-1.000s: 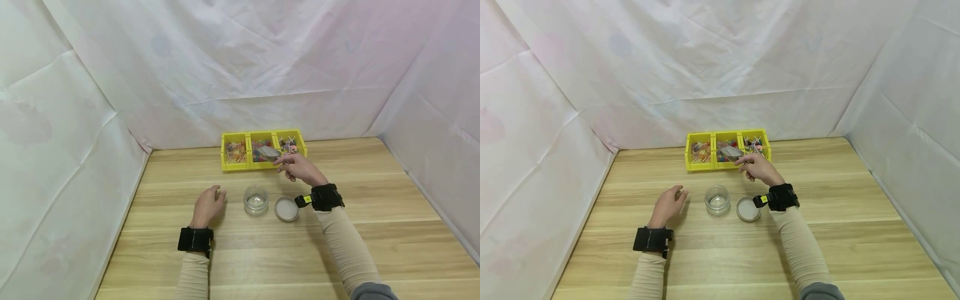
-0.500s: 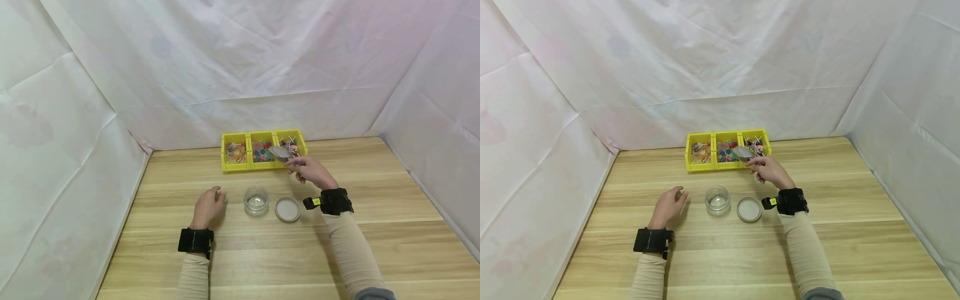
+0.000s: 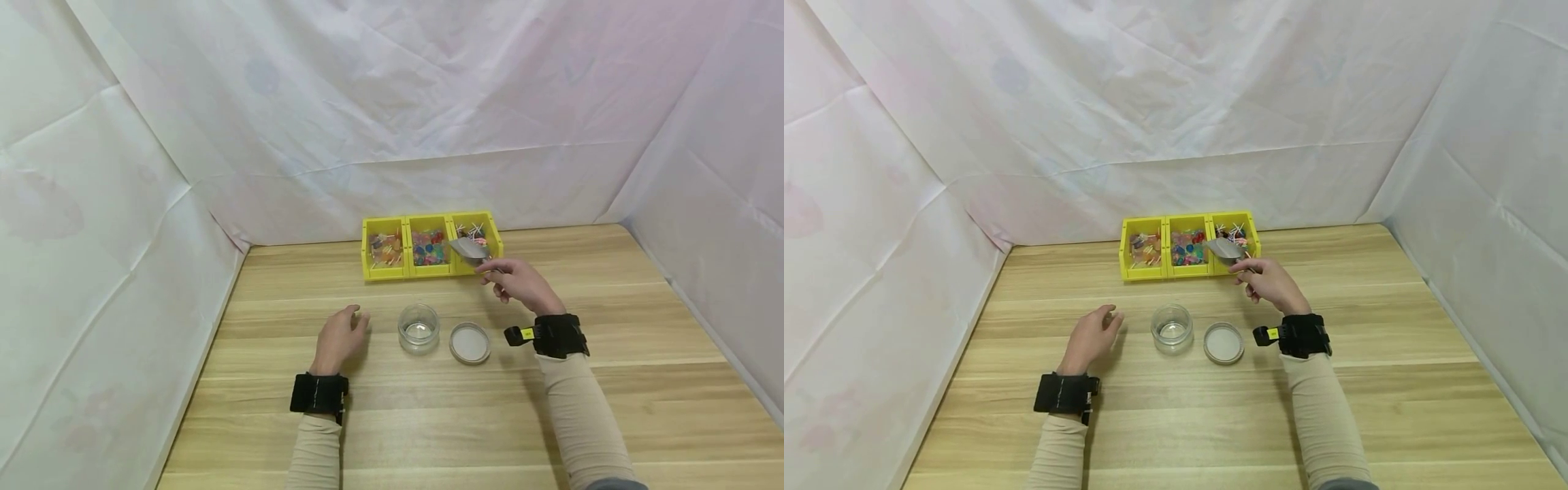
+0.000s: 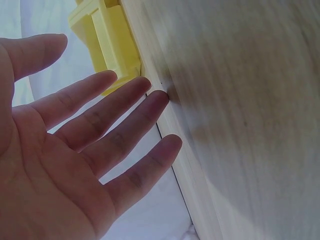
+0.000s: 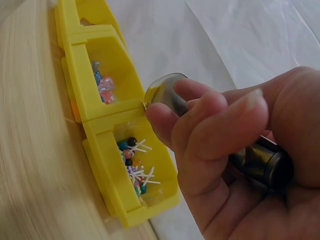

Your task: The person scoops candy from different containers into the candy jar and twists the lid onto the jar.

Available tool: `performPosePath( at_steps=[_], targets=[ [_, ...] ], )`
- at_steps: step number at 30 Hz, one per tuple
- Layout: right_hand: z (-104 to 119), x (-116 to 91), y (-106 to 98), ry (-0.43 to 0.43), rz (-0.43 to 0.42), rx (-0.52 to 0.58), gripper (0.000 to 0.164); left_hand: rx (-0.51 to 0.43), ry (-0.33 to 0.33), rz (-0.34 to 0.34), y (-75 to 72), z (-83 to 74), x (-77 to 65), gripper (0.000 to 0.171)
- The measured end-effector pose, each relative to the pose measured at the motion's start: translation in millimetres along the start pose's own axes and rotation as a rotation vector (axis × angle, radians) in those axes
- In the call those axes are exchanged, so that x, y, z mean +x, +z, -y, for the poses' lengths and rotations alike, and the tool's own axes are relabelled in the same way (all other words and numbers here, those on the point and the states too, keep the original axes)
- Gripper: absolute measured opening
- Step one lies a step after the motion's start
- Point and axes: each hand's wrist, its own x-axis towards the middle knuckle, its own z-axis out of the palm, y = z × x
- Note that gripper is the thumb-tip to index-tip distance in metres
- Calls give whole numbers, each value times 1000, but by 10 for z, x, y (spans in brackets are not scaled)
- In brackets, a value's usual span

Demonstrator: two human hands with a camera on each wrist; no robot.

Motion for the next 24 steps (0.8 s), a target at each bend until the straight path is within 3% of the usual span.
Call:
performPosePath(
  at_steps=[24],
  targets=[
    [-148,-131,-122,51,-70,55,29,-9,-6,-2,30,31,11,45]
  ],
)
